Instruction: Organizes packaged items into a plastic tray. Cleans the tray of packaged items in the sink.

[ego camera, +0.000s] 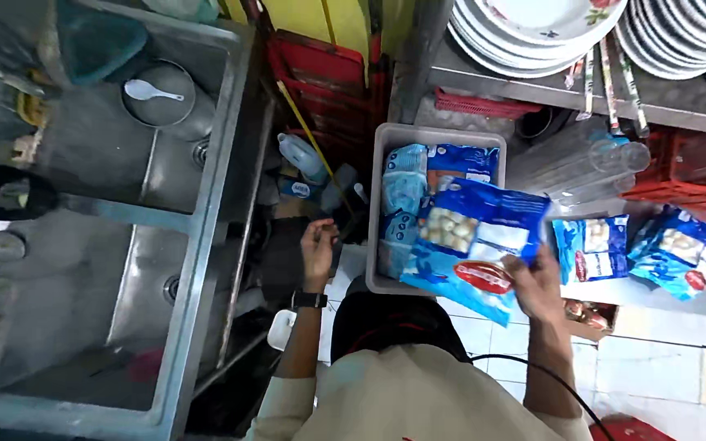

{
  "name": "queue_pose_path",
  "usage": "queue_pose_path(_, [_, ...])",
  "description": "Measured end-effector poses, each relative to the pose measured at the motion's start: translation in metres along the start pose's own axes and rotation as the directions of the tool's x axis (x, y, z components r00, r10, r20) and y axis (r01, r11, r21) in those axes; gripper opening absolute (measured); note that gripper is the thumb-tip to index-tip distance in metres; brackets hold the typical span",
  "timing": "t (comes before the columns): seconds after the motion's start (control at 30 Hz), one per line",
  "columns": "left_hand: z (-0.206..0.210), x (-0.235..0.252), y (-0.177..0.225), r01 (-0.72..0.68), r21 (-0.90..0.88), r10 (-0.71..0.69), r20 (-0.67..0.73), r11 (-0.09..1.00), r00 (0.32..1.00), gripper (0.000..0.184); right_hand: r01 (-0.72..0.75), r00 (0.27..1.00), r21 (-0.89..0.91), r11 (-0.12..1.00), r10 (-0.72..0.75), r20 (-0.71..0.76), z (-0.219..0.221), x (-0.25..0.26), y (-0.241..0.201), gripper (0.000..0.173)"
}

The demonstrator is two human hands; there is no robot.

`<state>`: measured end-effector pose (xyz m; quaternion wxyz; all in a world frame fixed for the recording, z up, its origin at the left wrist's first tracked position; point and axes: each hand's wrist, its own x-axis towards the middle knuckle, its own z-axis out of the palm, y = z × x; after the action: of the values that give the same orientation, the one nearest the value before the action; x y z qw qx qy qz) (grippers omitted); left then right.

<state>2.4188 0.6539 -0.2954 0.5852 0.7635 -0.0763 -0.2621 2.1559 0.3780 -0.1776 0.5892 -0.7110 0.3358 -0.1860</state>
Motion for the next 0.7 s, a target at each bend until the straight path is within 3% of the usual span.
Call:
queue_pose_path(0.07, [0.001,0.010,0.014,-0.048,0.078,0.044,0.053,0.996,0.998,0.033,-0.056,0.988,-0.128,0.990,0.073,0.138,0.033,0.026,0.019,0.038])
queue_pose_path(0.13, [0.001,0.016,0.026,-0.089,0.204,0.064,0.127,0.975,0.990,0.036,-0.154,0.939,-0.336,0.929,0.244,0.244,0.055,0.044,0.046,0.049])
queue_pose_path(0.2, [-0.001,0.019,0.036,-0.162,0.306,0.096,0.218,0.938,0.971,0.038,-0.207,0.919,-0.501,0.841,0.343,0.196,0.057,0.052,0.054,0.054])
queue_pose_path(0.27, [0.005,0.025,0.051,-0.296,0.370,0.186,0.304,0.881,0.934,0.042,-0.160,0.967,-0.552,0.818,0.243,0.080,0.046,0.055,0.036,0.046])
queue_pose_path(0.33, [0.021,0.032,0.072,-0.437,0.471,0.236,0.425,0.766,0.874,0.054,-0.025,1.000,-0.563,0.826,0.022,-0.011,0.043,0.052,0.016,0.043])
queue_pose_path(0.4, [0.045,0.042,0.081,-0.596,0.559,0.241,0.581,0.576,0.777,0.087,0.135,0.981,-0.617,0.775,-0.191,-0.026,0.056,0.057,0.014,0.050])
queue_pose_path(0.47, [0.070,0.051,0.067,-0.677,0.614,0.132,0.694,0.406,0.708,0.125,0.231,0.970,-0.699,0.677,-0.220,0.108,0.081,0.060,0.044,0.067])
queue_pose_path(0.5, [0.078,0.051,0.056,-0.692,0.628,0.075,0.719,0.356,0.691,0.136,0.285,0.957,-0.732,0.618,-0.230,0.178,0.094,0.058,0.073,0.070])
queue_pose_path(0.57, [0.079,0.041,0.047,-0.715,0.634,0.036,0.740,0.293,0.671,0.141,0.364,0.928,-0.761,0.537,-0.279,0.247,0.105,0.049,0.111,0.068])
queue_pose_path(0.7, [0.073,0.020,0.039,-0.676,0.699,-0.043,0.702,0.232,0.711,0.137,0.396,0.917,-0.775,0.493,-0.261,0.303,0.108,0.037,0.118,0.066])
